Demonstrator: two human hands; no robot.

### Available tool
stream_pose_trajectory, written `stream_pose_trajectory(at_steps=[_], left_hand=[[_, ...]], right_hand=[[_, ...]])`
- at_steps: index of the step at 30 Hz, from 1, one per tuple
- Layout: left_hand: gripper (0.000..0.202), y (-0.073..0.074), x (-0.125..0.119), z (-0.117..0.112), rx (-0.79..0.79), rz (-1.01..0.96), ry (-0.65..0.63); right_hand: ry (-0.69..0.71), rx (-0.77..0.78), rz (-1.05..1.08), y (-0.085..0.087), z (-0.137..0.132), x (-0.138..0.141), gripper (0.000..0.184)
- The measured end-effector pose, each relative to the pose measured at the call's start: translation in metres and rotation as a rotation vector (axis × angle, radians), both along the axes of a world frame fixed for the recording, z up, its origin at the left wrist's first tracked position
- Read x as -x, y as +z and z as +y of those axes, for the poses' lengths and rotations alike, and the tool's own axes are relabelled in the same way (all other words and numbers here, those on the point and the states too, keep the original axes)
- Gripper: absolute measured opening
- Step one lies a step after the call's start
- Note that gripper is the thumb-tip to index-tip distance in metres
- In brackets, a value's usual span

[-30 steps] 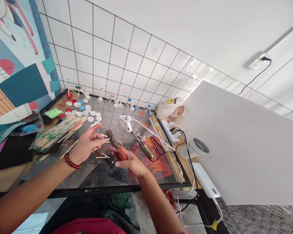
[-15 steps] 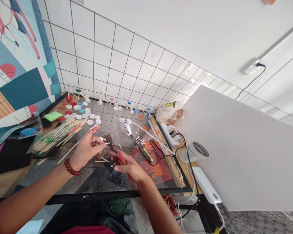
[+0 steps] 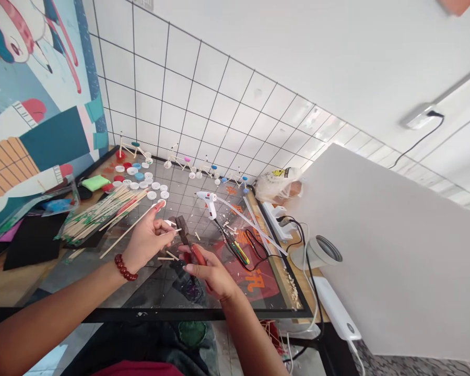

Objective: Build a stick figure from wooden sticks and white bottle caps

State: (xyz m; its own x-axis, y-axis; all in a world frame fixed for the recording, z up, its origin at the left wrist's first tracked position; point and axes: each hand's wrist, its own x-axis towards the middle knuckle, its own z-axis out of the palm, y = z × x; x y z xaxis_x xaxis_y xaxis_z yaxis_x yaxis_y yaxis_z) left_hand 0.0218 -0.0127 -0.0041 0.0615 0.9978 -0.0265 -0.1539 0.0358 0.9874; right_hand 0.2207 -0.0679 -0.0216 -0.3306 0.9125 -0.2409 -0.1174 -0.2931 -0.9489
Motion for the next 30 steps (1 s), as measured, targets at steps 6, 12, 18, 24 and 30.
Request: stream_pose_trajectory(at_steps=[6,12,18,24,30], left_hand=[[0.098,0.004,0.002,0.000,0.000,-0.006,0.024],[0.096,0.003,0.001,0.000,0.013,-0.011,0.006],[0.097,0.003,0.000,-0.001,0.002,0.016,-0.008],[0.096,0.001,0.001,0.001,0.001,0.021,-0.011],[0.097,0.003,0.002,0.001,0.014,0.046,-0.009]], right_hand=[[-0.044,0.020,0.032,0.004,0.000,0.002,0.047],[-0.030,-0.043,-0.011,-0.002,0.000,-0.001,0.037],[0.011,-0.128,-0.093,-0.011,0.003,-0.008,0.035],[0.019,-0.136,-0.118,-0.015,0.004,-0.007,0.034],[0.009,-0.111,-0.090,-0.011,0.003,-0.001,0.034]])
